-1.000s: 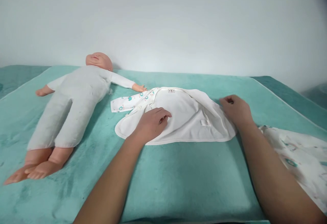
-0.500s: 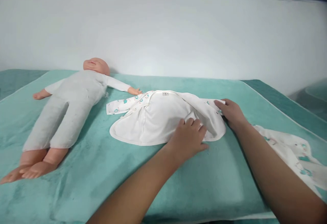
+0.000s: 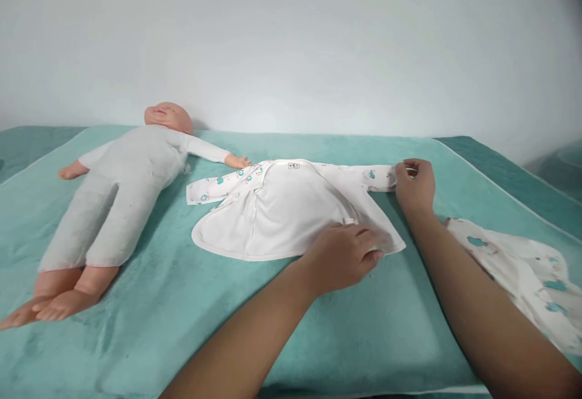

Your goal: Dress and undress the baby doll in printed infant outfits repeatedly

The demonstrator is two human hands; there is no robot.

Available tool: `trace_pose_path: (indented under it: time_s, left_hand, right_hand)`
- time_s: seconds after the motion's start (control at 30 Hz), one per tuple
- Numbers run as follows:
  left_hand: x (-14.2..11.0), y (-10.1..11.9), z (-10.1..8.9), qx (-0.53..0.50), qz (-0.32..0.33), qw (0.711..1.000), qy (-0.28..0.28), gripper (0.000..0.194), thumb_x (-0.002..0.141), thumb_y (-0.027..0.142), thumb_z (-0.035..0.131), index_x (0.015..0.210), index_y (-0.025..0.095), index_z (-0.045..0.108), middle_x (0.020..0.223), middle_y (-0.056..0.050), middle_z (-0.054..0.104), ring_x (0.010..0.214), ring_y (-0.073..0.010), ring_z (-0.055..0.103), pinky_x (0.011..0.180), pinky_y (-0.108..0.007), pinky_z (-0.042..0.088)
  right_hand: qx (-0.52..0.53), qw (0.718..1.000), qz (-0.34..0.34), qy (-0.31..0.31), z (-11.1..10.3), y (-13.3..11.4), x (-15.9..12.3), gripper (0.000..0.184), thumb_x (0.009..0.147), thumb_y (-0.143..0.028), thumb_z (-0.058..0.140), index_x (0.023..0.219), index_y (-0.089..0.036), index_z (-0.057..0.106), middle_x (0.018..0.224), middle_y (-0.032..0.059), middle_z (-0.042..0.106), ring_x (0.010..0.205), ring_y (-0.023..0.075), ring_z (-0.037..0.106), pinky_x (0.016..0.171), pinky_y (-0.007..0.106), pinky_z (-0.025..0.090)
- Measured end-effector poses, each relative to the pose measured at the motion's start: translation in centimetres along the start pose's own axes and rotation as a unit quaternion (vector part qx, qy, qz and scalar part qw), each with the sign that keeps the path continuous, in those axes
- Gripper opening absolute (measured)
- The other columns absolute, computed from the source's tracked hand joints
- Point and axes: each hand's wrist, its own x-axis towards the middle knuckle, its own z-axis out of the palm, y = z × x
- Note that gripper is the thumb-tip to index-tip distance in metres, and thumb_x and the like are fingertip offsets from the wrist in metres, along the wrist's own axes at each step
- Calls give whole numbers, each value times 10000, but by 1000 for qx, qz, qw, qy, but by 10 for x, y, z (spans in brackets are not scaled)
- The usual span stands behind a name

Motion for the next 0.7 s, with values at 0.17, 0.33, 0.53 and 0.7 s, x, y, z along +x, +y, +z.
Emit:
trace_pose_path:
  time_s: [0.17, 0.33, 0.53, 0.7]
  left_hand:
    - [-11, -1, -2, -2, 23, 998, -51, 350, 941, 189, 442, 1260, 238, 577, 1311, -25, 653, 1214, -184, 589, 1061, -382, 427]
    - [-49, -4, -9, 81, -14, 996, 19, 368, 880, 109, 469, 1220, 187, 587, 1289, -67, 633, 1224, -227, 538, 1035, -403, 428]
    - [-86, 6, -9, 205, -147, 963, 100, 329, 850, 40, 479, 1123, 182, 594, 1122, -84, 644, 1065, -248, 556, 882, -429, 470]
    - [-87, 5, -3, 254, -180, 942, 125, 258, 855, 34, 496, 1002, 198, 631, 1000, -76, 648, 950, -247, 564, 793, -421, 468]
  right_hand:
    - [4, 992, -124, 26, -11, -41, -26, 318, 888, -374, 528, 1151, -210, 601, 1201, 122, 632, 1182, 283, 552, 1054, 494, 399]
    - [60, 975, -177, -123, -30, -76, -64, 277, 938, -395, 503, 1131, -244, 634, 1155, 87, 690, 1093, 266, 636, 981, 455, 478]
    - [18, 898, -333, -286, -62, -73, -140, 279, 925, -397, 572, 1177, -285, 616, 1210, 61, 696, 1157, 268, 626, 1112, 522, 375]
    - [-48, 909, -347, -226, -75, -66, -166, 204, 934, -316, 572, 1126, -298, 637, 1176, 40, 710, 1091, 258, 644, 1118, 538, 347]
